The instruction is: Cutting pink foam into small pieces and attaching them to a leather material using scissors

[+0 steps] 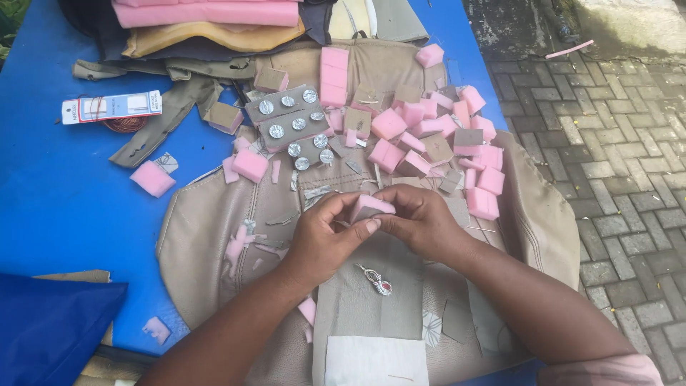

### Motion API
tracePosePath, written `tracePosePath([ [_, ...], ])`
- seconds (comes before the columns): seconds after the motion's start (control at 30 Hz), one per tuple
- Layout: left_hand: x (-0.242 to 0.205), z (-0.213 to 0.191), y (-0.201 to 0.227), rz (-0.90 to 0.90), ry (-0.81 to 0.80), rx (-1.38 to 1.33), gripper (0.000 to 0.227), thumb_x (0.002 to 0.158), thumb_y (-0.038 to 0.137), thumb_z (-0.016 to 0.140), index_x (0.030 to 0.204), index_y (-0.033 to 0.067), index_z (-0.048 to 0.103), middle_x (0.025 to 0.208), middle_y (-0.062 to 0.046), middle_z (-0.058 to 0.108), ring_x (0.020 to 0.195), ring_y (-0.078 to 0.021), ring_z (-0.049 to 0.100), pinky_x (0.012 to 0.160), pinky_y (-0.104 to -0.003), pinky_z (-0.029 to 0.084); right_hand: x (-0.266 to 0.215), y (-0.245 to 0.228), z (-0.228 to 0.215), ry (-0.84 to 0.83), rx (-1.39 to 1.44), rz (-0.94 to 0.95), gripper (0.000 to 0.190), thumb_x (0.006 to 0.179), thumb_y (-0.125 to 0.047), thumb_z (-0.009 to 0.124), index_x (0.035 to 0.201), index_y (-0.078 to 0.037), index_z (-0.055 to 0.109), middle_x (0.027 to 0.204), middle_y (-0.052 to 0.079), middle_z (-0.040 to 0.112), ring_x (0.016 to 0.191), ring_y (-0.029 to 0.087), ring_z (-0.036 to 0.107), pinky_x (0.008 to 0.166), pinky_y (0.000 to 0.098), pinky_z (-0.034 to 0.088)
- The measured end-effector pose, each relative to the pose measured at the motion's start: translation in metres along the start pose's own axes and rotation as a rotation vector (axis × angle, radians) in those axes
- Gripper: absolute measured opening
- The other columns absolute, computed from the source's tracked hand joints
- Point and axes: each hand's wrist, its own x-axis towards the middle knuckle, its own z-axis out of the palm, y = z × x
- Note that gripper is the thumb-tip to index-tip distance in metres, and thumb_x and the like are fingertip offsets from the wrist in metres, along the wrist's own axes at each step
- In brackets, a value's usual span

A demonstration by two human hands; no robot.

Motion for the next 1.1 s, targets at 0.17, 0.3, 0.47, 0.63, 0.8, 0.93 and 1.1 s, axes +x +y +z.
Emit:
tracePosePath([
  [0.17, -0.002, -0.003, 0.003, -0.015, -0.020, 0.068, 0.040, 0.083, 0.019, 0.084, 0.117, 0.0006, 0.074, 0.098, -0.013, 0.074, 0.086, -0.0204, 0.076, 0.063, -0.026, 0.059, -0.009, -0.017, 0.009, -0.007, 0.030, -0.008, 0.028, 0.088, -0.003, 0.074, 0.116, 0.003, 0.070, 0.092, 0.021, 0.075, 0.090, 0.030, 0.074, 0.076, 0.0425, 0.061],
  [0.3, -0.005, -0.008, -0.002, -0.084, -0.053, 0.058, 0.035, 0.088, 0.015, 0.077, 0.118, -0.0021, 0.073, 0.092, -0.018, 0.076, 0.077, -0.0196, 0.074, 0.059, -0.029, 0.059, -0.014, -0.062, -0.006, -0.117, -0.099, 0.018, 0.041, 0.086, 0.003, 0.072, 0.126, 0.005, 0.065, 0.101, 0.030, 0.075, 0.093, 0.043, 0.075, 0.080, 0.0545, 0.063],
  [0.47, 0.010, -0.023, -0.002, -0.107, 0.044, 0.078, 0.036, 0.095, 0.010, 0.063, 0.127, -0.0066, 0.064, 0.099, -0.024, 0.072, 0.086, -0.0248, 0.071, 0.068, -0.035, 0.059, -0.022, -0.079, -0.082, 0.045, -0.522, 0.049, 0.038, 0.083, 0.003, 0.073, 0.121, 0.000, 0.071, 0.105, 0.025, 0.076, 0.094, 0.040, 0.075, 0.081, 0.0522, 0.061],
  [0.63, 0.014, -0.029, 0.006, -0.071, 0.024, 0.354, 0.034, 0.094, 0.009, 0.063, 0.125, -0.0050, 0.065, 0.101, -0.024, 0.073, 0.094, -0.0361, 0.076, 0.072, -0.042, 0.062, -0.014, -0.067, -0.083, -0.118, -1.067, 0.244, 0.038, 0.076, -0.014, 0.085, 0.113, -0.012, 0.078, 0.106, 0.012, 0.078, 0.105, 0.030, 0.073, 0.089, 0.0419, 0.057],
  [0.8, 0.005, -0.016, 0.038, 0.349, 0.146, 0.701, 0.050, 0.091, 0.006, 0.066, 0.136, -0.0118, 0.056, 0.131, -0.037, 0.053, 0.121, -0.0568, 0.053, 0.098, -0.065, 0.046, -0.018, -0.085, -0.076, -0.237, -1.061, 0.342, 0.040, 0.076, -0.013, 0.086, 0.114, -0.009, 0.075, 0.105, 0.013, 0.074, 0.102, 0.030, 0.073, 0.085, 0.0411, 0.060],
  [0.93, -0.014, 0.003, 0.032, 0.552, 0.094, 0.669, 0.058, 0.088, 0.022, 0.077, 0.138, 0.0022, 0.055, 0.138, -0.022, 0.056, 0.131, -0.0385, 0.057, 0.113, -0.053, 0.048, -0.033, -0.056, -0.079, -0.147, -0.657, 0.144, 0.037, 0.076, -0.009, 0.086, 0.097, -0.019, 0.058, 0.101, -0.003, 0.063, 0.075, 0.014, 0.059, 0.070, 0.0276, 0.046],
  [1.1, -0.028, 0.018, 0.034, 0.358, -0.176, 0.355, 0.058, 0.082, 0.026, 0.084, 0.131, 0.0034, 0.062, 0.126, -0.015, 0.069, 0.116, -0.0292, 0.068, 0.102, -0.042, 0.053, -0.046, -0.052, -0.040, -0.178, -0.208, -0.372, 0.054, 0.090, -0.024, 0.080, 0.134, -0.011, 0.052, 0.110, 0.010, 0.069, 0.102, 0.020, 0.073, 0.092, 0.0323, 0.060],
])
